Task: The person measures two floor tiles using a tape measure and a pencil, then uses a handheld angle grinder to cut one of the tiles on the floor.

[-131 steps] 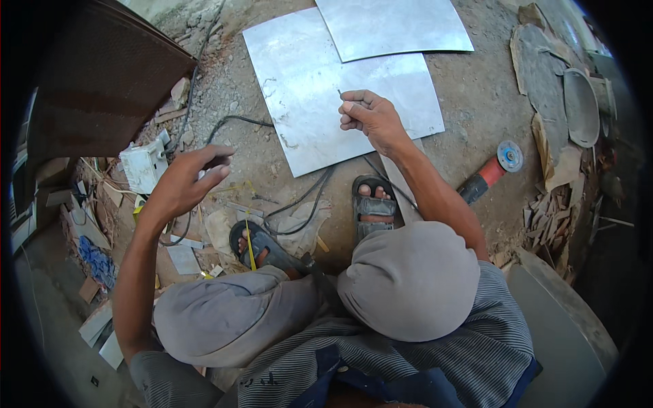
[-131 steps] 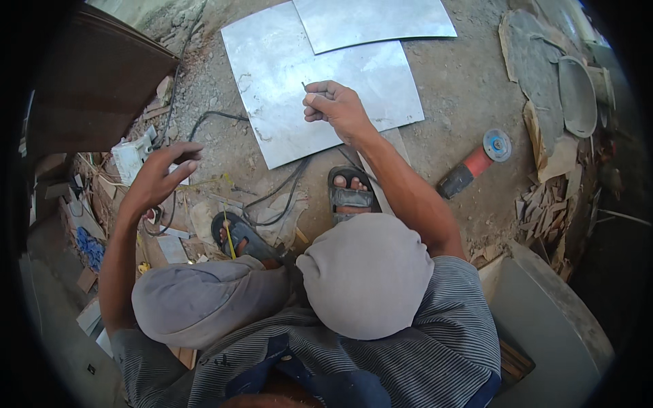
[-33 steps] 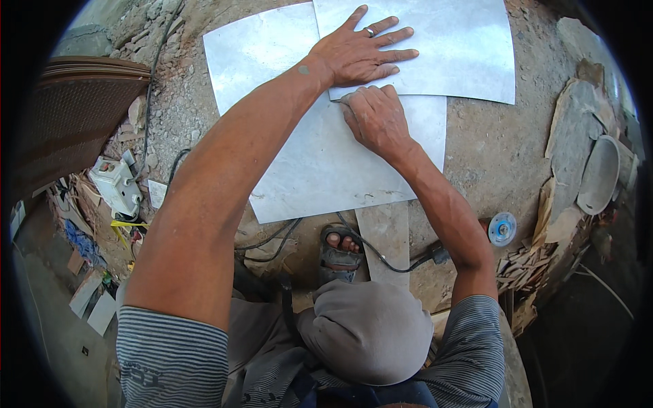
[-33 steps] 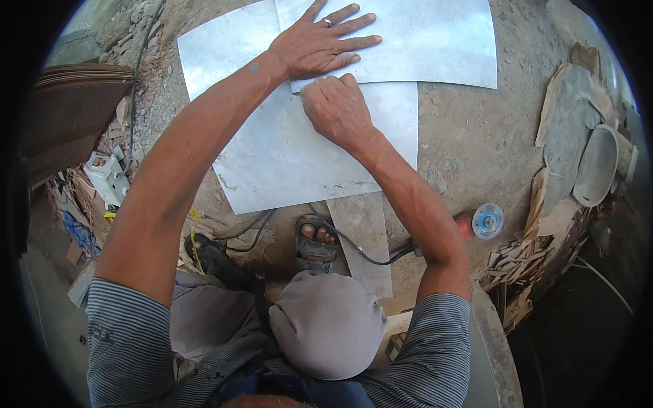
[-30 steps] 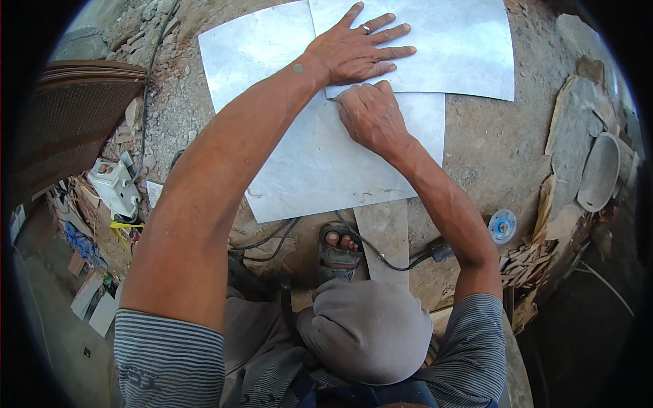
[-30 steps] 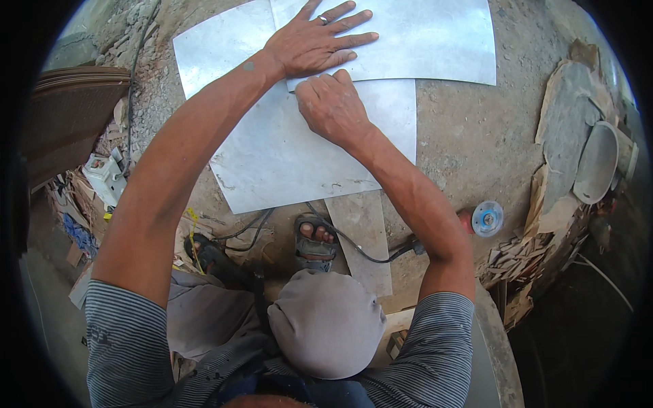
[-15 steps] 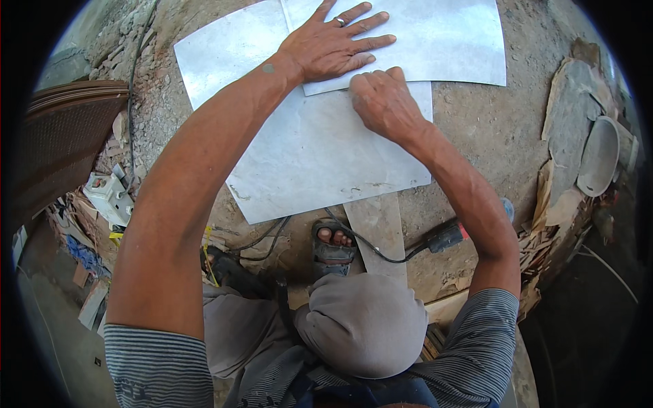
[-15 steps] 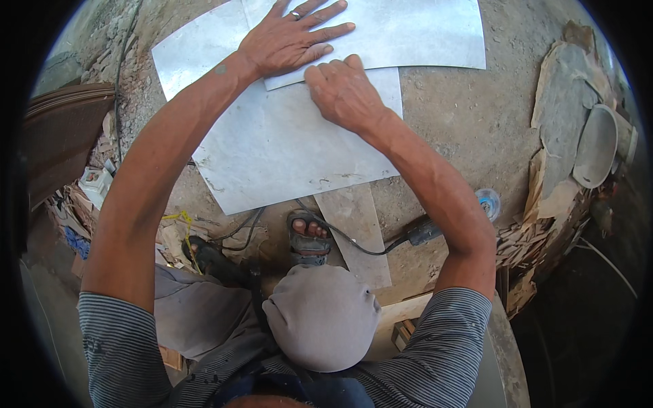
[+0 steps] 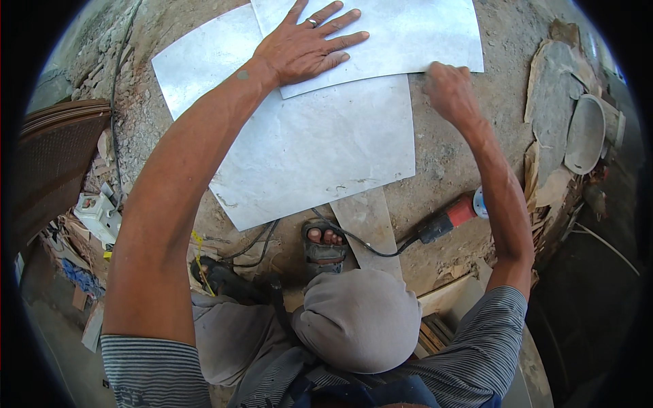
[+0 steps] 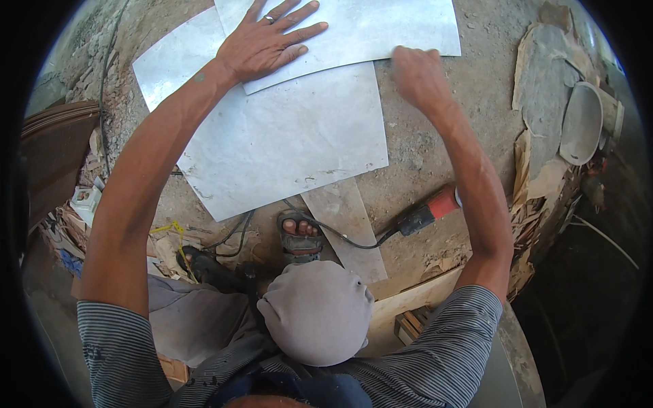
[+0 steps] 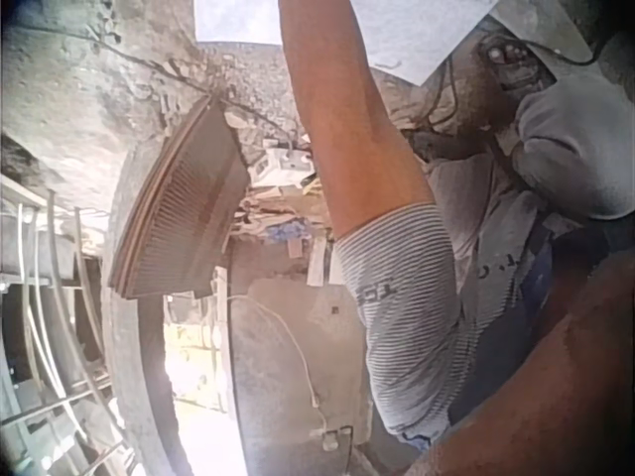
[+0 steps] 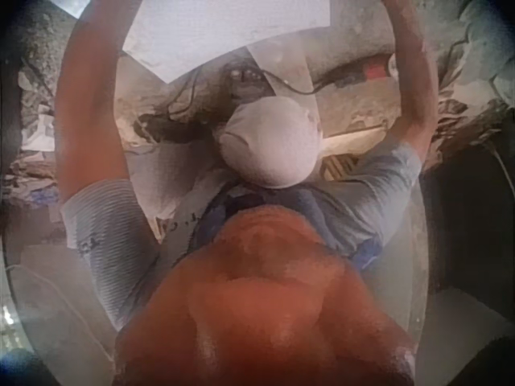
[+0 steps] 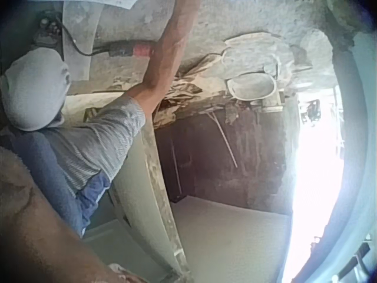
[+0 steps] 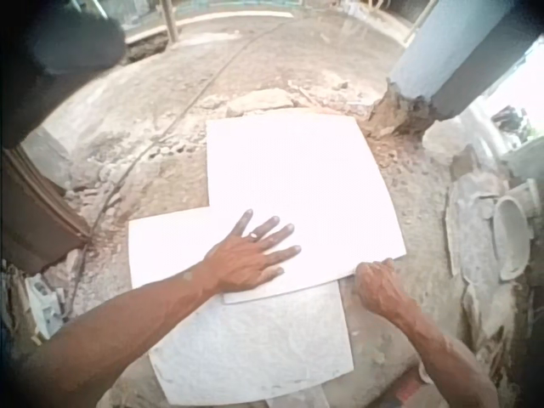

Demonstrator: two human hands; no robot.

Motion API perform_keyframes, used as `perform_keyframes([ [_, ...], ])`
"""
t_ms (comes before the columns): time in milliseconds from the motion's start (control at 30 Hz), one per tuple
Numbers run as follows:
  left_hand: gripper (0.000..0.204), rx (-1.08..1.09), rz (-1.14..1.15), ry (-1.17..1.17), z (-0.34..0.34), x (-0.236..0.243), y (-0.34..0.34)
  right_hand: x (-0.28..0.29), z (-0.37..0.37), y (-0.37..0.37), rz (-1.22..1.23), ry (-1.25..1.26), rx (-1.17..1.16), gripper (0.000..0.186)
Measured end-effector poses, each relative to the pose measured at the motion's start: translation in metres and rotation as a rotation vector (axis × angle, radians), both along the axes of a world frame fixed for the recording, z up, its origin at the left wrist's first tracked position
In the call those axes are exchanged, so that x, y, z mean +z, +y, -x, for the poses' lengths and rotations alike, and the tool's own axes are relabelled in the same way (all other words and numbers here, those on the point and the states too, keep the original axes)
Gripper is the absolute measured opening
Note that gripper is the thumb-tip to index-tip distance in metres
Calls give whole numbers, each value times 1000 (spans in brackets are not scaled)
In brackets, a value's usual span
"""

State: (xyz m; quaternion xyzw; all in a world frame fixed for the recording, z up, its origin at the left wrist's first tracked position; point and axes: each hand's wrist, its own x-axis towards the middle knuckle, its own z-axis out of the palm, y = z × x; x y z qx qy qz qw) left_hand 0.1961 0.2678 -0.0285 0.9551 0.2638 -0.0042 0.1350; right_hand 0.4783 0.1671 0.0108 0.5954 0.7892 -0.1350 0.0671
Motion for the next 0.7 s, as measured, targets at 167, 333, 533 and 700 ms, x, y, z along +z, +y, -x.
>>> perform_keyframes([
  [167,49,2,24,-2,3,-1,-5,15,28,-26,-165,215,-47,15],
  [333,49,7,-23,-52,4,-2,-1,-23,129,-25,-165,473,108,10],
  [533,49,2,-43,-64,4,-2,0,-29,163,-12,-166,448,192,11],
  [700,49,4,-28,-54,4,-1,-1,-32,168,-13,-192,507,232,11],
])
